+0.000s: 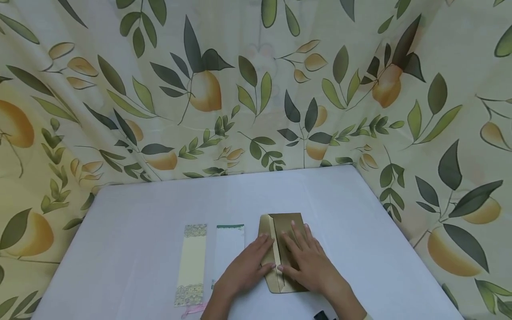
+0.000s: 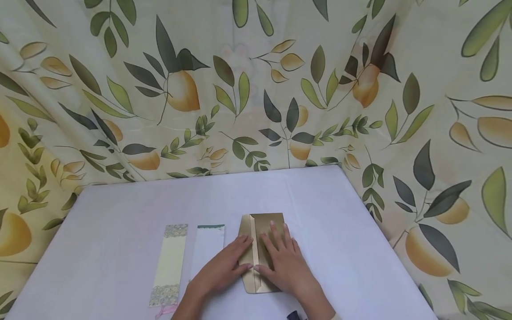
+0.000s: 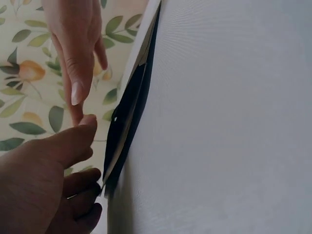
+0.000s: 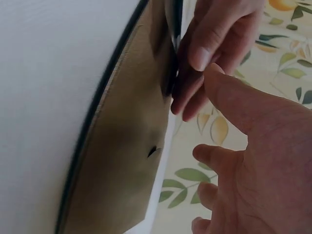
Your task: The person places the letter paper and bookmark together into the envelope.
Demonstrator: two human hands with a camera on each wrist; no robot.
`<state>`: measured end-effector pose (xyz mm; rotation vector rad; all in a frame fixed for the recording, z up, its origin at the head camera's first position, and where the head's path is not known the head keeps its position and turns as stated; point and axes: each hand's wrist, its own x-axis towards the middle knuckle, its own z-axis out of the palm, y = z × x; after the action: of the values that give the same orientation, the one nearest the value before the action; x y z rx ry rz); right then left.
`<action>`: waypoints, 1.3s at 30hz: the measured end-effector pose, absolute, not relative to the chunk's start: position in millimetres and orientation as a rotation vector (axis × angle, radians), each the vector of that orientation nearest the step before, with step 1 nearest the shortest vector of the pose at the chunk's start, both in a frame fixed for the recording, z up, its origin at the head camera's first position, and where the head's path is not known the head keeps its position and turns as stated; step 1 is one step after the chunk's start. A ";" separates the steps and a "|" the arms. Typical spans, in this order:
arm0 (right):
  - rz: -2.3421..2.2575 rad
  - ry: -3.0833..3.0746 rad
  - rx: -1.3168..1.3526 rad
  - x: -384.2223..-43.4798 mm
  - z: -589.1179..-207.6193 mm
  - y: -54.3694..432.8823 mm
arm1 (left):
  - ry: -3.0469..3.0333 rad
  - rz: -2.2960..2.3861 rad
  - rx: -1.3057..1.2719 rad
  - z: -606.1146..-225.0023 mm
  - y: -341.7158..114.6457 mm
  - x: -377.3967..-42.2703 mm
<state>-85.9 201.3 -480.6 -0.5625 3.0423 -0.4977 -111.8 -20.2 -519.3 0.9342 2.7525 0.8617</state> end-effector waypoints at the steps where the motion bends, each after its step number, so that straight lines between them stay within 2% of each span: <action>1: -0.495 3.038 -0.564 -86.9 -479.9 200.9 | 2.757 0.865 0.939 -519.0 -20.6 -112.4; 14: -0.431 2.978 -0.572 -99.0 -469.1 194.2 | 2.784 0.719 0.949 -522.2 -21.7 -120.5; 26: -0.338 2.911 -0.575 -100.4 -462.8 189.1 | 2.771 0.686 0.941 -524.7 -21.7 -114.9; 39: -0.361 2.849 -0.474 -104.3 -458.7 181.0 | 2.718 0.755 0.833 -515.8 -15.6 -119.8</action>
<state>-104.3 181.0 -458.7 -0.4736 2.8494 -0.3608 -119.8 -15.6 -515.8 0.8329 2.7183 0.7552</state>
